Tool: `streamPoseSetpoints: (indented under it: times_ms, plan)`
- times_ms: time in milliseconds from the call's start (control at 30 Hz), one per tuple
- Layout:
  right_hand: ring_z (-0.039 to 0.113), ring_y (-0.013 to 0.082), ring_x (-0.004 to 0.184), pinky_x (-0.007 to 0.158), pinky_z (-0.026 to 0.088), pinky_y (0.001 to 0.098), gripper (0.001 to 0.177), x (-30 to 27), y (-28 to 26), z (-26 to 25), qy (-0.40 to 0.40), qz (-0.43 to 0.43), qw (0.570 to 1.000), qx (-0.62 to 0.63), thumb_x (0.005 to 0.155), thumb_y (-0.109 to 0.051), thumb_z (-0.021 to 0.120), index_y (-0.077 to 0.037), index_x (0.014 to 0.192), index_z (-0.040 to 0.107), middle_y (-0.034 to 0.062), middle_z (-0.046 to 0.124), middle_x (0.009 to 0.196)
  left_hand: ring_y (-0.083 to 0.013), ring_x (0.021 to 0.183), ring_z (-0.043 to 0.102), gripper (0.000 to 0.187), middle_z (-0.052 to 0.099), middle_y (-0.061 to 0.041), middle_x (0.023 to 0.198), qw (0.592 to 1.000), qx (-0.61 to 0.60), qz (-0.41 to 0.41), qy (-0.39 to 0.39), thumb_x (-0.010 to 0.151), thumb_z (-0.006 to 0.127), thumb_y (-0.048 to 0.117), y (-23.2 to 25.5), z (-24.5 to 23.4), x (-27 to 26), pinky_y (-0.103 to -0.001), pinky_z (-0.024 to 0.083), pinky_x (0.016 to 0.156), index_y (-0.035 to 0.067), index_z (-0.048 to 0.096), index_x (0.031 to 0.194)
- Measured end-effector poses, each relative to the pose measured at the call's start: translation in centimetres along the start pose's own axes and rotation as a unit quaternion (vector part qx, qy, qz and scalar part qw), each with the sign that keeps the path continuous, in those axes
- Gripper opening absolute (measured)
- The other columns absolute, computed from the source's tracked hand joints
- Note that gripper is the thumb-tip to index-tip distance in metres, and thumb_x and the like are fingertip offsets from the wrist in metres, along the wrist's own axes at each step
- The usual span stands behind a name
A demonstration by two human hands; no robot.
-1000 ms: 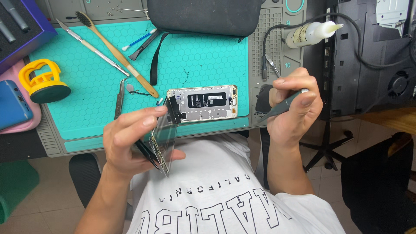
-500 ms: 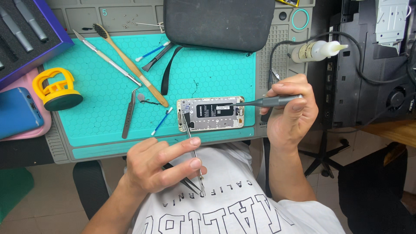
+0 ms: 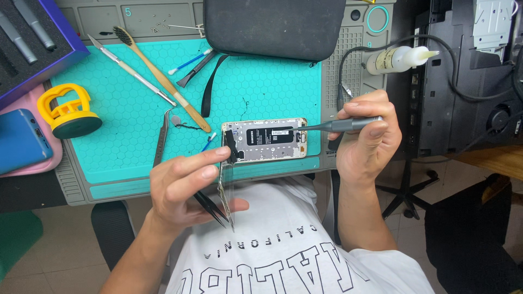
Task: The person disassembles a white smartphone on a workbench, using tweezers and a screwdriver to remove internal components and screws. They carefully separate the screen from the body and manipulate small parts on a green mat.
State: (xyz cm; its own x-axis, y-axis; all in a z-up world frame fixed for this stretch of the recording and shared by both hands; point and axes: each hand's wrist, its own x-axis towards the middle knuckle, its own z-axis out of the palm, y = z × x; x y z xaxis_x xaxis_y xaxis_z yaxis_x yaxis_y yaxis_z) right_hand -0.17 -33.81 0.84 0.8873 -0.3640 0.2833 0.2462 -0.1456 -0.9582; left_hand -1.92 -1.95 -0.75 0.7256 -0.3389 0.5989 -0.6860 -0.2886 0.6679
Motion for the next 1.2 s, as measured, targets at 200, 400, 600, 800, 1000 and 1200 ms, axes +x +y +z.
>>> streamPoseSetpoints:
  times_ms: [200, 400, 600, 800, 1000, 1200]
  plan:
    - [0.055, 0.0185, 0.084, 0.053, 0.046, 0.0292, 0.062, -0.1, 0.1, -0.9, 0.02, -0.033, 0.999, -0.032, 0.121, -0.067, 0.053, -0.009, 0.108, 0.068, 0.0104, 0.058, 0.088, -0.0407, 0.131, 0.086, 0.1, 0.076, -0.027, 0.143, 0.997, -0.066, -0.033, -0.007, 0.091, 0.103, 0.055, -1.4, 0.0, -0.3, -0.051, 0.078, 0.109, 0.014, 0.045, 0.161]
    - [0.047, 0.0164, 0.079, 0.053, 0.041, 0.0286, 0.062, 0.0, 0.3, -2.0, 0.041, -0.034, 0.999, -0.003, 0.12, -0.068, 0.054, -0.01, 0.104, 0.063, 0.0076, 0.049, 0.087, -0.0431, 0.137, 0.082, 0.105, 0.077, -0.033, 0.144, 0.995, -0.081, -0.052, -0.017, 0.086, 0.104, 0.054, -2.1, -0.2, 0.4, -0.047, 0.072, 0.114, 0.006, 0.047, 0.159]
    - [0.043, 0.0148, 0.058, 0.052, 0.035, 0.0296, 0.057, 0.5, 0.6, -3.1, 0.043, -0.058, 0.997, 0.012, 0.121, -0.065, 0.053, -0.014, 0.098, 0.058, 0.0021, 0.048, 0.086, -0.0306, 0.122, 0.08, 0.107, 0.079, -0.029, 0.148, 0.994, -0.069, -0.085, -0.02, 0.087, 0.1, 0.061, -2.8, 0.1, -0.4, -0.032, 0.05, 0.074, 0.008, 0.046, 0.163]
    - [0.039, 0.0112, 0.051, 0.049, 0.033, 0.0261, 0.053, 0.3, -0.7, -4.5, -0.028, 0.004, 0.999, 0.045, 0.122, -0.061, 0.057, -0.015, 0.095, 0.055, -0.0001, 0.045, 0.079, -0.0364, 0.136, 0.08, 0.107, 0.077, -0.03, 0.147, 0.993, -0.081, -0.088, -0.018, 0.085, 0.1, 0.059, -2.6, -0.1, -0.2, -0.03, 0.05, 0.073, 0.007, 0.045, 0.16]
    - [0.079, 0.0155, 0.087, 0.081, 0.057, 0.0358, 0.02, 0.1, -2.4, -5.3, -0.332, 0.013, 0.87, -0.365, 0.106, -0.026, 0.091, -0.015, 0.119, 0.081, -0.0025, 0.086, 0.114, -0.0306, 0.124, 0.078, 0.107, 0.078, -0.028, 0.147, 0.993, -0.076, -0.092, -0.019, 0.086, 0.094, 0.067, -3.0, 0.2, -0.5, -0.03, 0.052, 0.071, 0.007, 0.047, 0.16]
    - [0.081, 0.0149, 0.091, 0.056, 0.047, 0.0371, 0.028, -0.6, -1.5, -5.1, -0.367, -0.066, 0.811, -0.45, 0.104, -0.032, 0.095, -0.026, 0.13, 0.083, -0.0078, 0.087, 0.113, -0.0333, 0.123, 0.081, 0.105, 0.08, -0.028, 0.144, 0.994, -0.062, -0.085, -0.019, 0.088, 0.093, 0.068, -3.1, 0.7, -0.5, -0.032, 0.052, 0.071, 0.006, 0.048, 0.16]
